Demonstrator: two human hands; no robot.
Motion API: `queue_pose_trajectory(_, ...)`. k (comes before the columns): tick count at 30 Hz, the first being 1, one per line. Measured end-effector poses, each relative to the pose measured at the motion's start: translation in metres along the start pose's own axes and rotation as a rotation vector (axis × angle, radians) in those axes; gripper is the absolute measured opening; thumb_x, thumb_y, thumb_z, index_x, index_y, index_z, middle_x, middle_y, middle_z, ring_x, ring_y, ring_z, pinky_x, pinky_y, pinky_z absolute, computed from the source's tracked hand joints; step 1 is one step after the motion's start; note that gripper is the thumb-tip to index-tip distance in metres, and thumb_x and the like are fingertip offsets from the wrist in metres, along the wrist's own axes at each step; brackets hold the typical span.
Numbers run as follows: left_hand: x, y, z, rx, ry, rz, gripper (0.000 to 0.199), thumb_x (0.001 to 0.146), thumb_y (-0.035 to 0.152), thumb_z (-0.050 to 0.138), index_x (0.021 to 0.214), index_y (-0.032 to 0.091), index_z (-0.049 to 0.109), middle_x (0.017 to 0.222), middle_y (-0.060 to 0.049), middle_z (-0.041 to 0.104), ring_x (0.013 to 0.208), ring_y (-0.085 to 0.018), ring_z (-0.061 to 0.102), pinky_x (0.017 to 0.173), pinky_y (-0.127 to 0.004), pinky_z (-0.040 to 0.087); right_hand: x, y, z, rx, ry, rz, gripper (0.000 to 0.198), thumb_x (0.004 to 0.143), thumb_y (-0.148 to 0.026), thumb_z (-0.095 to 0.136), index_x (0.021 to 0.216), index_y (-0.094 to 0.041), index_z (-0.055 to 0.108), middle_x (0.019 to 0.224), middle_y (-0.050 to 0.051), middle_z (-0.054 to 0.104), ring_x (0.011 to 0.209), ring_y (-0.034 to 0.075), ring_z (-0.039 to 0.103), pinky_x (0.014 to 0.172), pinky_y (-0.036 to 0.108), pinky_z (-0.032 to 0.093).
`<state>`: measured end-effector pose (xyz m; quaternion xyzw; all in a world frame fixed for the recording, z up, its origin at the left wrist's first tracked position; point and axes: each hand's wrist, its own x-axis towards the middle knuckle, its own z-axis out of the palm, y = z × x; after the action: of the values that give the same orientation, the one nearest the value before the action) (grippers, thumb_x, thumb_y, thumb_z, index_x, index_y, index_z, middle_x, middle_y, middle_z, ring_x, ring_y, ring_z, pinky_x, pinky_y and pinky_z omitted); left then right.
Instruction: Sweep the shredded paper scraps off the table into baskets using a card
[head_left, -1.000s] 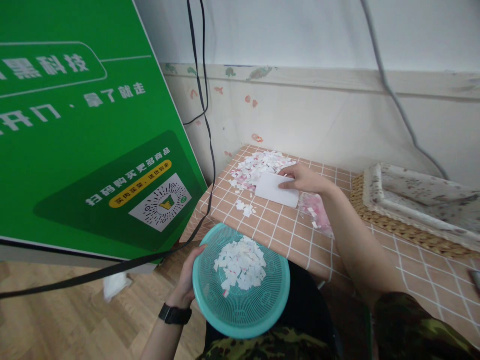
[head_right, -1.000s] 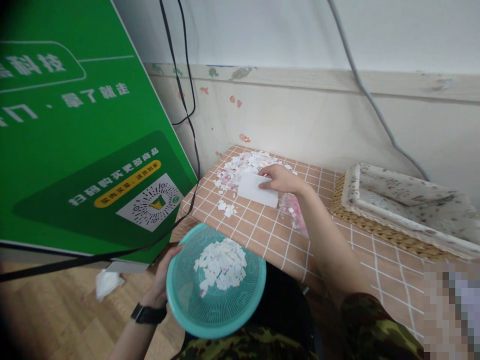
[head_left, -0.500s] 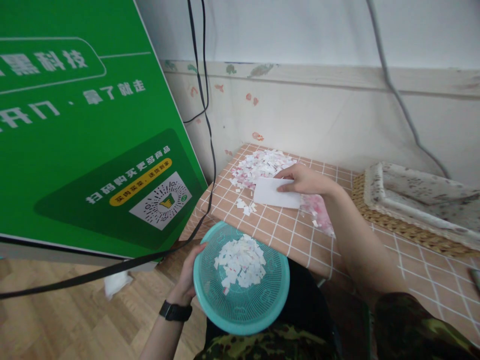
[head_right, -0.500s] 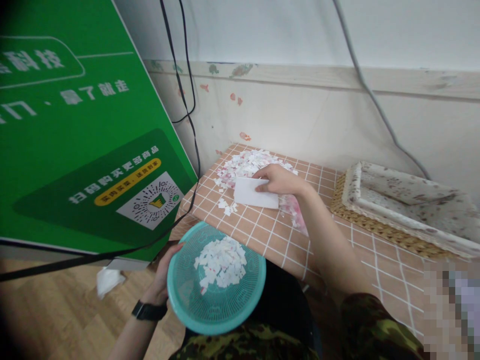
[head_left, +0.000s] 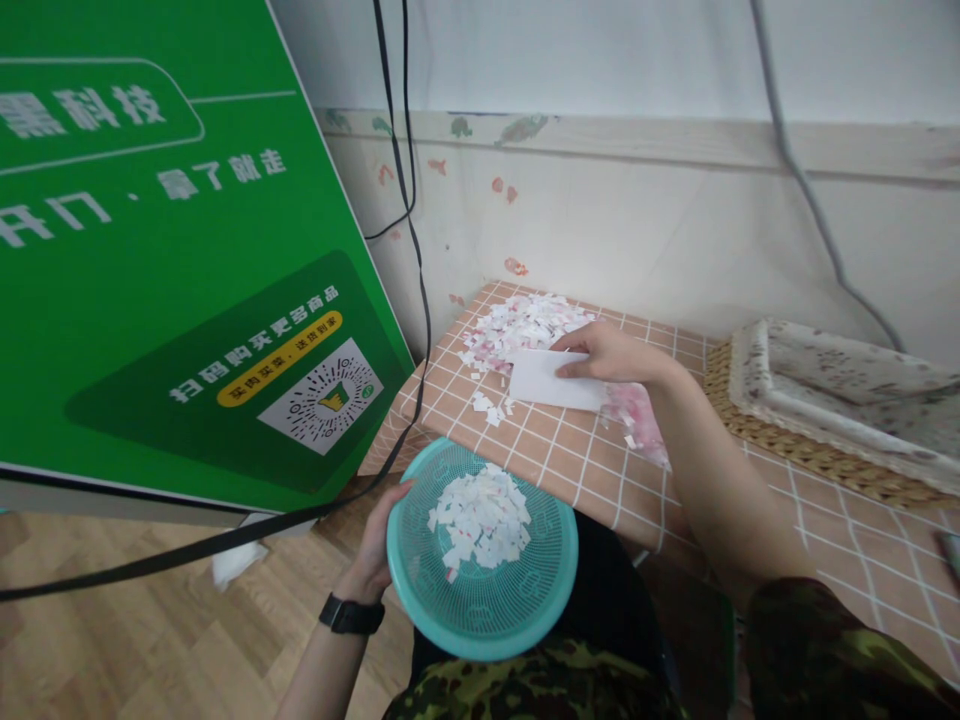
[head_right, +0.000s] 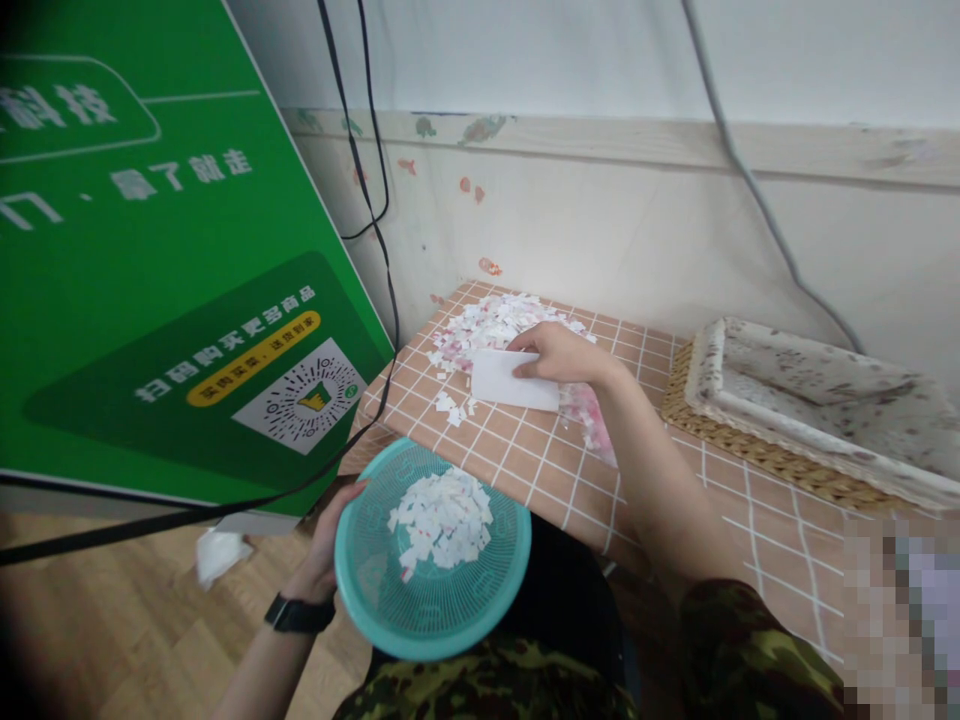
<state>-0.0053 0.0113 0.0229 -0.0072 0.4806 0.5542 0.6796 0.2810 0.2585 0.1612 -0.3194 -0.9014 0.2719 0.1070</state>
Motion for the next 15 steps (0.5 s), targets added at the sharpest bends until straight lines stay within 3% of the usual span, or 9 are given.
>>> queue_pose_trajectory(15,-0.002,0.001,0.002,0.013,-0.028,-0.007,0.017,0.08,0.023,0.061,0.08,0.01,0.072,0.068,-0.008,0.075,0.058,-0.021,0.069,0.064,-0.032,0.057,0.003,-0.012,0.006,-0.086,-0.005,-0.008,0.028,0.075,-0.023,0.061,0.1,-0.017,0.072,0.098,0.005,0.073,0.086,0.02,0.064,0.075,0.029,0.045)
